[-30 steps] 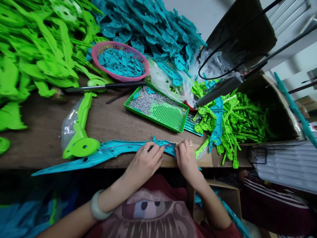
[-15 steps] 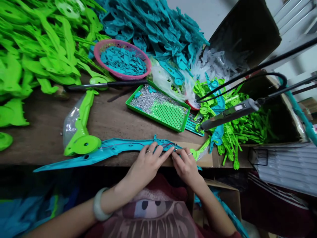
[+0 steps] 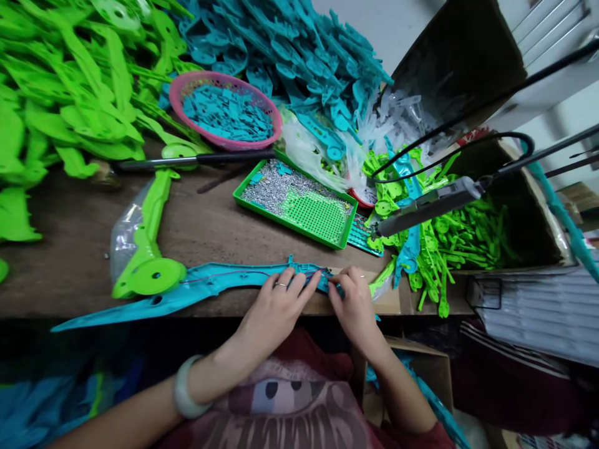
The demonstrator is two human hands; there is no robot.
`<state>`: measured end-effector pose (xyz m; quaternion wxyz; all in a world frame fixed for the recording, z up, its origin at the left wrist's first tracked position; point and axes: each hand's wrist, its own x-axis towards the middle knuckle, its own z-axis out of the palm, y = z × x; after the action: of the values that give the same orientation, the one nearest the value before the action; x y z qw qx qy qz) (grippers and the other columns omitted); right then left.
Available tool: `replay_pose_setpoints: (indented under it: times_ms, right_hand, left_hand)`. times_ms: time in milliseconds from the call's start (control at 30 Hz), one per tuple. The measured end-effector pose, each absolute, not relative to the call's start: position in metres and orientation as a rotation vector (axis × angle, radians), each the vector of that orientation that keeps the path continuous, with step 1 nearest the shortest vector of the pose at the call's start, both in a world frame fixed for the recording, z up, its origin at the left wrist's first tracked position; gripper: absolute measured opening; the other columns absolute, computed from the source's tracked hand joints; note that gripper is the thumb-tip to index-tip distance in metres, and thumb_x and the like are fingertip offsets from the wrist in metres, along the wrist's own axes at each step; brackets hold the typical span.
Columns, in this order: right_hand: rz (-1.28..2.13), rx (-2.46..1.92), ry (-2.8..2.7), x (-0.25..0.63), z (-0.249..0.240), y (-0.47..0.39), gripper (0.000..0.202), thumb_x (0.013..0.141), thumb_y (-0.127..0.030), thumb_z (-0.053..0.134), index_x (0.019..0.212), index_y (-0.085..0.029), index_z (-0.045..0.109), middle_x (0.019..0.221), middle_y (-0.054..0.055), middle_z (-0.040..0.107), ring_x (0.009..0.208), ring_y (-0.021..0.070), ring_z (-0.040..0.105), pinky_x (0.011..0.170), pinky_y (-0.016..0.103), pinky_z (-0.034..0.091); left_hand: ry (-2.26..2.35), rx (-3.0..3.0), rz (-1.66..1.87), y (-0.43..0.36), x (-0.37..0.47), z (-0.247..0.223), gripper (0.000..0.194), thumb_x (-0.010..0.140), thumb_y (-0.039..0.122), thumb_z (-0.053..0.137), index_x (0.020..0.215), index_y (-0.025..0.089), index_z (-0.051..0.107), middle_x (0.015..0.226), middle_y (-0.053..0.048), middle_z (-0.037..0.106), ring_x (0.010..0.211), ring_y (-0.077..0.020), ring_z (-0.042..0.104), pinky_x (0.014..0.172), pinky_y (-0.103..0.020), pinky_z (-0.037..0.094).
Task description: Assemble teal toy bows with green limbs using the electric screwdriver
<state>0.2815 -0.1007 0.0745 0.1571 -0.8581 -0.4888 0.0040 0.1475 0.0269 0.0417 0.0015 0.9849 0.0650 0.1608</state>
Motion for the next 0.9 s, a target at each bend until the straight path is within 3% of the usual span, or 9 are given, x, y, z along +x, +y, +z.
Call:
replay_pose_setpoints:
  times_ms: [267,400,667,900]
  right_hand:
    - [-0.227,-2.535,-1.550,0.276,0.070,-0.091,0.018,0.093,-0.013,0.050,0.079,-0.020,0.056,0.083,0.007,0.056,0.082,0.0237,0.049,0.068,0.035,0.043]
    - [-0.270,-2.350,-1.788,0.279,0.068,-0.102,0.020,0.097,-0.012,0.047,0.085,-0.018,0.060,0.084,0.008,0.057,0.080,0.0227,0.049,0.068,0.035,0.045]
    - [-0.173,-2.170,-1.953,0.290,0.073,-0.119,0.024,0.098,-0.012,0.049,0.117,-0.012,0.062,0.097,0.012,0.064,0.087,0.0219,0.054,0.073,0.034,0.051]
    - [0.054,-2.101,-1.937,0.297,0.085,-0.123,0.022,0.096,-0.016,0.052,0.112,-0.013,0.066,0.102,0.013,0.065,0.092,0.0230,0.055,0.078,0.037,0.053]
  left_hand:
    - [0.205,3.041,0.540,0.028,0.146,0.039,0.053,0.088,0.006,0.048,0.140,0.014,0.057,0.097,-0.012,0.060,0.102,-0.0320,0.057,0.082,-0.043,0.053]
    - [0.171,3.043,0.574,0.028,0.145,0.041,0.058,0.086,0.002,0.047,0.139,0.020,0.059,0.098,-0.012,0.061,0.103,-0.0325,0.058,0.083,-0.044,0.052]
    - [0.194,3.079,0.521,0.025,0.145,0.043,0.061,0.085,0.001,0.049,0.142,0.023,0.057,0.096,-0.012,0.062,0.104,-0.0327,0.059,0.083,-0.043,0.052]
    - [0.208,3.088,0.467,0.022,0.149,0.044,0.063,0.085,0.004,0.053,0.144,0.028,0.054,0.102,-0.012,0.063,0.105,-0.0331,0.059,0.084,-0.045,0.052]
